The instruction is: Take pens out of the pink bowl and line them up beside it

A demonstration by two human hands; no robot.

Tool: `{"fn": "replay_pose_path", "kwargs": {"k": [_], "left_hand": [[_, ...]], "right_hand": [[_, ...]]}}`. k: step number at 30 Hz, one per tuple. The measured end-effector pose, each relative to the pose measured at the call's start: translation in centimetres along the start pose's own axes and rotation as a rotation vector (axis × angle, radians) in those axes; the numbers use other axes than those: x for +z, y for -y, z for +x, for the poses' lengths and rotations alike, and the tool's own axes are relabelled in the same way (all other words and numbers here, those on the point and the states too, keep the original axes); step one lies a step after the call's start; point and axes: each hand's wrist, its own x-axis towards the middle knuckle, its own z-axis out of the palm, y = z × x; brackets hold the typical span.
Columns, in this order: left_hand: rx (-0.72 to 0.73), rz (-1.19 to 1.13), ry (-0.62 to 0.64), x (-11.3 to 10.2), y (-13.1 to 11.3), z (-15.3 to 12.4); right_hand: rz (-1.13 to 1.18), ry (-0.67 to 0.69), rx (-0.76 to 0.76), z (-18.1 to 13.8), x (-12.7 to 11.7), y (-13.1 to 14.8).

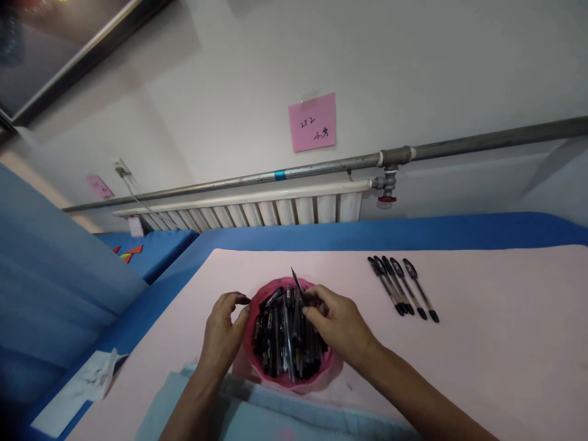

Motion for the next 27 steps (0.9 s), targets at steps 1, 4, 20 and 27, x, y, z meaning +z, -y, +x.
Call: {"fn": "replay_pose_path", "kwargs": {"k": [1,4,20,27], "left_hand": [[0.029,0.067,0.016,0.2,0.2,-0.1],[0.046,0.209,0.087,0.7,0.6,-0.2],[0.079,0.41,0.445,0.5,-0.5,-0.6],[0.157,0.485,0.386,0.5,-1.2,-0.9]], "right_hand": [[0.005,0.003,0.006,0.0,0.0,-0.1],[0.035,0.018,0.009,0.1,0.2,-0.5],[0.254,0.048,0.046,0.6,0.3,-1.6],[0.291,0.056,0.055,0.7,0.3,-1.6]]}}
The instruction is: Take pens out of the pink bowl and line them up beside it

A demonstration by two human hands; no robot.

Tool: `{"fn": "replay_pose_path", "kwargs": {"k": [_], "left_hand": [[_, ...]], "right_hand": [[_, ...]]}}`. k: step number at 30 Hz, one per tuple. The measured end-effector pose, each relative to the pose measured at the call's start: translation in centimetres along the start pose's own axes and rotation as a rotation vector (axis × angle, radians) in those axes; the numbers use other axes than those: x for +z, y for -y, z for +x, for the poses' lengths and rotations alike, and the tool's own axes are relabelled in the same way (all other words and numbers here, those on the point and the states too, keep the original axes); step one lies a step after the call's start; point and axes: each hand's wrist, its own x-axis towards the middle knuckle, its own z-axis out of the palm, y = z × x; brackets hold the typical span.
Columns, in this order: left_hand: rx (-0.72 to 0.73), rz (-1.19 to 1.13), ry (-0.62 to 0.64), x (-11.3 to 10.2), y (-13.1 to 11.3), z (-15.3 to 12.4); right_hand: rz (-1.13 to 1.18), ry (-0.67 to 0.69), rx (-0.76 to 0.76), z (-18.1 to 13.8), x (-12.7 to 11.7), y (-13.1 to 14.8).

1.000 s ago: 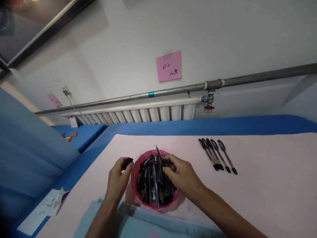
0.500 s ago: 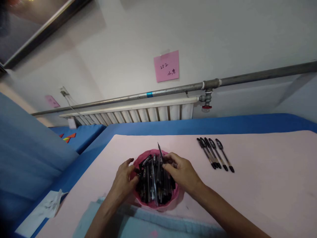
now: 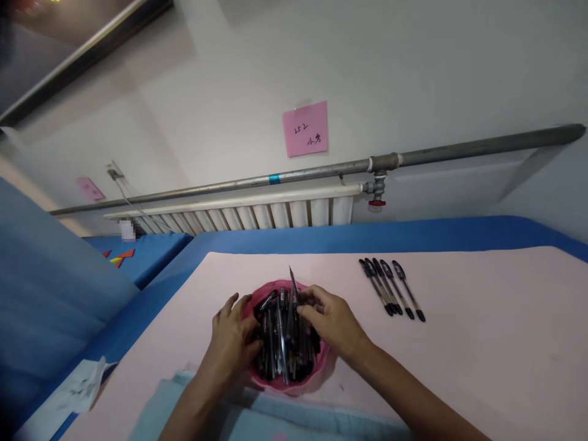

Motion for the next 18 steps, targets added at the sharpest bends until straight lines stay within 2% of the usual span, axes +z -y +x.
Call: {"fn": "replay_pose_path", "kwargs": {"k": [4,7,10,14,16,18], "left_hand": [[0.025,-0.002,-0.035,0.2,-0.2,0.0],[0.004,-0.165,-0.067,-0.1,-0.1,0.1],[-0.096,-0.616,-0.096,-0.9,0.2,0.1],[-0.314,-1.402,-0.071,-1.8,0.2,0.2],[-0.413,-1.655,-0.081,-2.0,0.2,0.4],[-0.478,-1.801,-0.106,-2.0,0.2,0.5]], "right_hand": [[0.054,0.007,0.013,0.0,0.0,-0.2],[0.071,-0.006,0.017,0.0,-0.1,-0.1],[0.041,0.014,0.001,-0.4,0.0,0.6],[-0.025,0.193,-0.001,-1.5,0.9,2.1],[-0.07,0.258,-0.008,-2.1,1.5,2.6],[-0.119,0.293,-0.023,-2.5,1.9,2.9]]}}
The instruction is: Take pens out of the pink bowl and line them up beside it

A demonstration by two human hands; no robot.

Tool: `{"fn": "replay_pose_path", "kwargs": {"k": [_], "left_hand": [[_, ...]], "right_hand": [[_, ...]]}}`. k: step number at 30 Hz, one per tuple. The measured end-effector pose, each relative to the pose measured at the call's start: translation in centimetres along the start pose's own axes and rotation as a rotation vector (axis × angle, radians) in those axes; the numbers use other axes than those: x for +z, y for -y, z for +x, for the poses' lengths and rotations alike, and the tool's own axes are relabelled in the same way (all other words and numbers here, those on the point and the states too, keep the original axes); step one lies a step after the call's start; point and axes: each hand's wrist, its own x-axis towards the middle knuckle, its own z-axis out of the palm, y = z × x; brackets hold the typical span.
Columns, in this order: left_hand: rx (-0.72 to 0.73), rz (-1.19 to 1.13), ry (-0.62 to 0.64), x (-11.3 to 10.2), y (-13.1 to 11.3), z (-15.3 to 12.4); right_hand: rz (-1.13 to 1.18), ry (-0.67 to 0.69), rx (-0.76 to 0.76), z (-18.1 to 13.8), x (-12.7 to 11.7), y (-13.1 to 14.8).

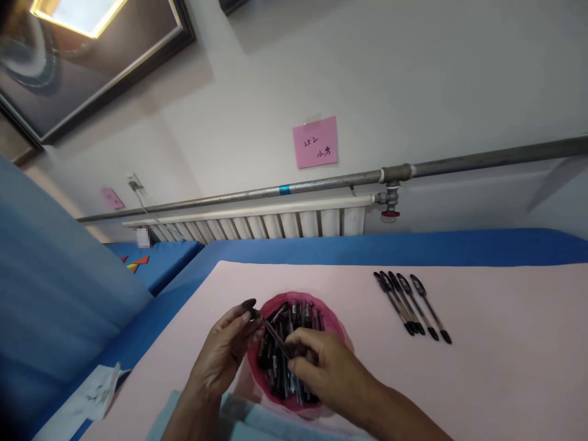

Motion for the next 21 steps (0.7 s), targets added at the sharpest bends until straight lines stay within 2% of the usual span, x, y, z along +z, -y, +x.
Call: {"fn": "replay_pose_path", "kwargs": {"k": [5,16,21], "left_hand": [[-0.046,-0.149,0.02,-0.1,0.03,0.08],[-0.024,0.009,0.116,0.06,0.47,-0.24],[-0.023,0.069,0.142,0.28,0.8,-0.36]], "right_hand": [[-0.075,0.055,-0.018,-0.13,0.41,-0.36],[-0.091,0.047,-0.014,-0.09,0.41,-0.51],[-0.079,0.026,0.042,-0.13,0.46,-0.52]]}}
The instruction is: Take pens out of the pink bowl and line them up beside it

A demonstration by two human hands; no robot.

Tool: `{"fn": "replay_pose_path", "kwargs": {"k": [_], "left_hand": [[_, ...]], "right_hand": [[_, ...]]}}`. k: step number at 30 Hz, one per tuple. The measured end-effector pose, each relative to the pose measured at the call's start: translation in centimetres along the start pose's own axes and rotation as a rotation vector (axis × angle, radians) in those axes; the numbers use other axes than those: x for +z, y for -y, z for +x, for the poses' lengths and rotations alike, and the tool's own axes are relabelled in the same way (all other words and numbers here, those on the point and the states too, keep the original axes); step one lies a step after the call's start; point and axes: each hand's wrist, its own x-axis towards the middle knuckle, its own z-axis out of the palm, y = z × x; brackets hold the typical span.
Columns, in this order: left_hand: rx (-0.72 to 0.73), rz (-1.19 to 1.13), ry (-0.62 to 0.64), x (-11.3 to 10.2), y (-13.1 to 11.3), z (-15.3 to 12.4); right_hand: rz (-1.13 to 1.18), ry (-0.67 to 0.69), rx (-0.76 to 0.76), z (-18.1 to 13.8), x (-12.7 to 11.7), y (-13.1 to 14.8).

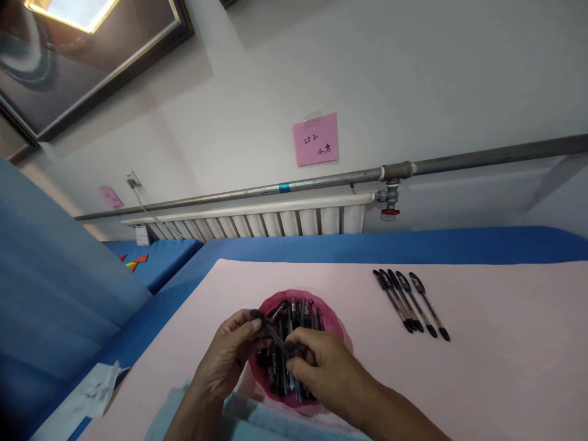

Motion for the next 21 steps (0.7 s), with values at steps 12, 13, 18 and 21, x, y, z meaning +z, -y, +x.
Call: {"fn": "replay_pose_path", "kwargs": {"k": [12,13,18,21], "left_hand": [[-0.074,0.055,0.02,0.2,0.5,-0.1],[-0.075,0.057,0.02,0.3,0.6,-0.1],[-0.076,0.063,0.038,0.9,0.9,-0.2],[-0.084,0.06,0.04,1.3,1.2,-0.3]], "right_hand": [[0.081,-0.077,0.028,0.1,0.1,0.0],[0.094,-0.077,0.036,0.1,0.1,0.0],[0.175,-0.094,0.051,0.0,0.0,0.4],[0.221,-0.115,0.046,-0.2,0.2,0.4]]}}
